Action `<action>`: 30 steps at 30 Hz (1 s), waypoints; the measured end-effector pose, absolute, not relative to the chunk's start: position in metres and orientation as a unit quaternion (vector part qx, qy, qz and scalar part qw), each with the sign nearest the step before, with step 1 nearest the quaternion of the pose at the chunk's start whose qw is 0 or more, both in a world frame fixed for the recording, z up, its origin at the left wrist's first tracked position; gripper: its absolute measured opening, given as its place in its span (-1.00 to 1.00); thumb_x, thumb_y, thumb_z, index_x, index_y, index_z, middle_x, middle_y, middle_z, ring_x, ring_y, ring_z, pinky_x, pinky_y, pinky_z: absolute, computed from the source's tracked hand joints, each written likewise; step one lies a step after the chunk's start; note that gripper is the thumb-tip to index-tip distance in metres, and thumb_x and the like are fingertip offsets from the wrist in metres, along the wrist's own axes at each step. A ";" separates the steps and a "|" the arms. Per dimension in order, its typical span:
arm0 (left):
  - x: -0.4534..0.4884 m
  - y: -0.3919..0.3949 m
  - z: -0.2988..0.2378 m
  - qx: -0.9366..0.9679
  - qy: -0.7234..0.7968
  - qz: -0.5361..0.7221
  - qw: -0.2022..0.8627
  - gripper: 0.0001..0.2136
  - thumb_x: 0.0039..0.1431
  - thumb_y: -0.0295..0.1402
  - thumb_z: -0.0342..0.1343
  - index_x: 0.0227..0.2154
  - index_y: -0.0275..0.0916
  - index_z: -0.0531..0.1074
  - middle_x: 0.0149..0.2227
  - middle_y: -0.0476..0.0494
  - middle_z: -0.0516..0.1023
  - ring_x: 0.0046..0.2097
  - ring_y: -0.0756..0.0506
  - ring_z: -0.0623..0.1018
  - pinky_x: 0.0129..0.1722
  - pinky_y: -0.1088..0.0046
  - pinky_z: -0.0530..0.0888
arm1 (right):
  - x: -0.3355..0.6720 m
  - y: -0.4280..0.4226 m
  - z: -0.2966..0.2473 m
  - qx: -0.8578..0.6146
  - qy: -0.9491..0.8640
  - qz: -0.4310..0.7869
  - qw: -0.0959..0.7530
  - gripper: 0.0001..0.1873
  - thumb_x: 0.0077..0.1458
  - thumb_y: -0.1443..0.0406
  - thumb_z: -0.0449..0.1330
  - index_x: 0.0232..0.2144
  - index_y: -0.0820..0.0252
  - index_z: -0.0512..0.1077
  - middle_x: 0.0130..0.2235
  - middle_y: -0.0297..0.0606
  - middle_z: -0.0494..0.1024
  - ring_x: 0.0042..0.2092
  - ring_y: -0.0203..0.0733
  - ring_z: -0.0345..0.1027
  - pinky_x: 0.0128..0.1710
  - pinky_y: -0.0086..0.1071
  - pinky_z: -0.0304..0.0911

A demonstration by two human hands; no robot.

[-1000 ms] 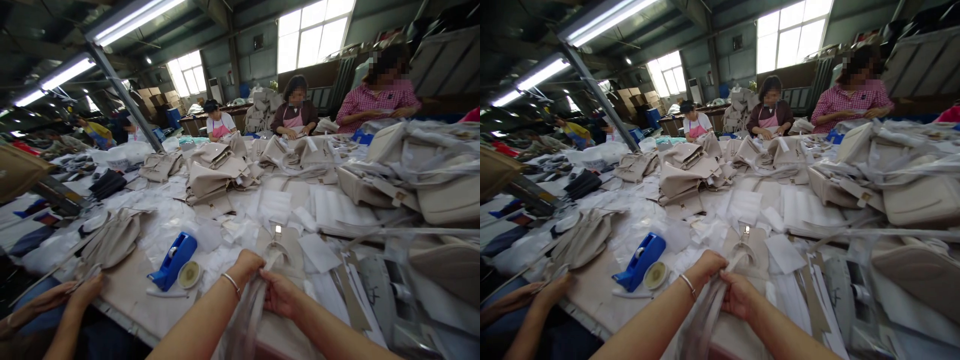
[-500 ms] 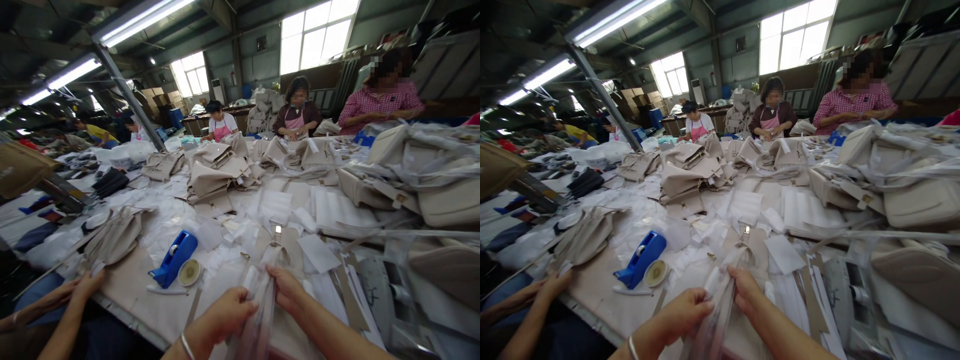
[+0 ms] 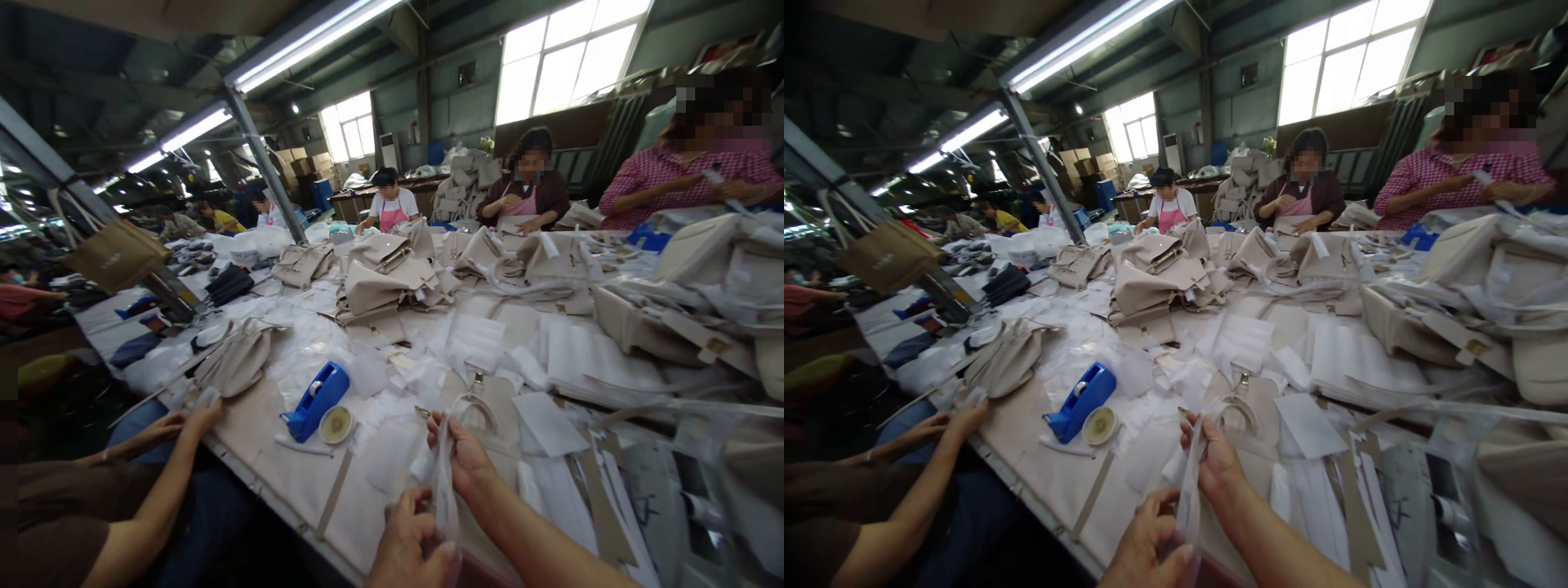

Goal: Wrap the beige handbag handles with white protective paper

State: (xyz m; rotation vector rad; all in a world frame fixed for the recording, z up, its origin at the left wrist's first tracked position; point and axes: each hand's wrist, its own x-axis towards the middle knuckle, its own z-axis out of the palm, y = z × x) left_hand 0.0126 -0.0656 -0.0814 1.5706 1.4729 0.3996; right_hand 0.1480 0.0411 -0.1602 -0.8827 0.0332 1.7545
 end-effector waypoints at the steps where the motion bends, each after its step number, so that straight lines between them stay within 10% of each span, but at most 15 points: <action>1: 0.014 -0.069 -0.087 0.633 0.613 0.171 0.441 -0.92 -0.08 -0.36 0.19 -0.50 -0.16 0.58 0.21 -0.20 0.33 0.21 -0.30 0.33 0.22 0.26 0.26 | 0.149 0.040 -0.157 -0.366 0.032 0.742 0.560 -0.93 0.13 0.28 0.23 -0.31 0.15 0.43 -0.42 -0.34 0.63 -0.37 -0.26 0.54 -0.39 -0.44 0.46; 10: 0.005 -0.075 -0.089 0.666 0.640 0.170 0.343 -0.94 -0.11 -0.39 0.23 -0.51 -0.19 0.57 0.20 -0.24 0.34 0.16 -0.32 0.35 0.18 0.19 0.28 | 0.152 0.029 -0.135 -0.326 0.127 0.734 0.582 -0.91 0.21 0.38 0.13 -0.32 0.16 0.44 -0.34 -0.36 0.65 -0.34 -0.28 0.56 -0.41 -0.43 0.46; 17: -0.002 -0.059 -0.053 0.674 0.613 0.097 0.401 -0.92 0.03 -0.39 0.11 -0.52 -0.24 0.41 -0.43 -0.05 0.47 -0.31 -0.10 0.47 -0.28 0.41 0.39 | 0.158 0.025 -0.134 -0.329 0.106 0.760 0.550 -0.87 0.22 0.33 0.12 -0.24 0.24 0.46 -0.35 -0.24 0.66 -0.34 -0.21 0.56 -0.38 -0.39 0.45; 25: -0.050 -0.049 -0.056 0.807 0.552 -0.024 0.208 -0.87 0.16 -0.50 0.02 -0.40 -0.19 0.45 -0.23 -0.10 0.49 -0.22 -0.09 0.52 -0.22 0.44 0.38 | 0.157 0.012 -0.146 -0.443 0.045 0.785 0.430 -0.96 0.15 0.35 0.15 -0.31 0.22 0.39 -0.45 -0.26 0.57 -0.43 -0.23 0.48 -0.33 -0.35 0.41; 30: -0.049 -0.041 -0.076 0.795 0.528 -0.005 0.299 -0.90 0.02 -0.31 0.25 -0.40 -0.20 0.48 -0.25 -0.10 0.50 -0.23 -0.11 0.52 -0.25 0.46 0.40 | 0.160 0.010 -0.152 -0.459 0.018 0.772 0.440 -0.88 0.10 0.40 0.15 -0.27 0.14 0.34 -0.44 -0.33 0.55 -0.44 -0.27 0.46 -0.27 -0.30 0.42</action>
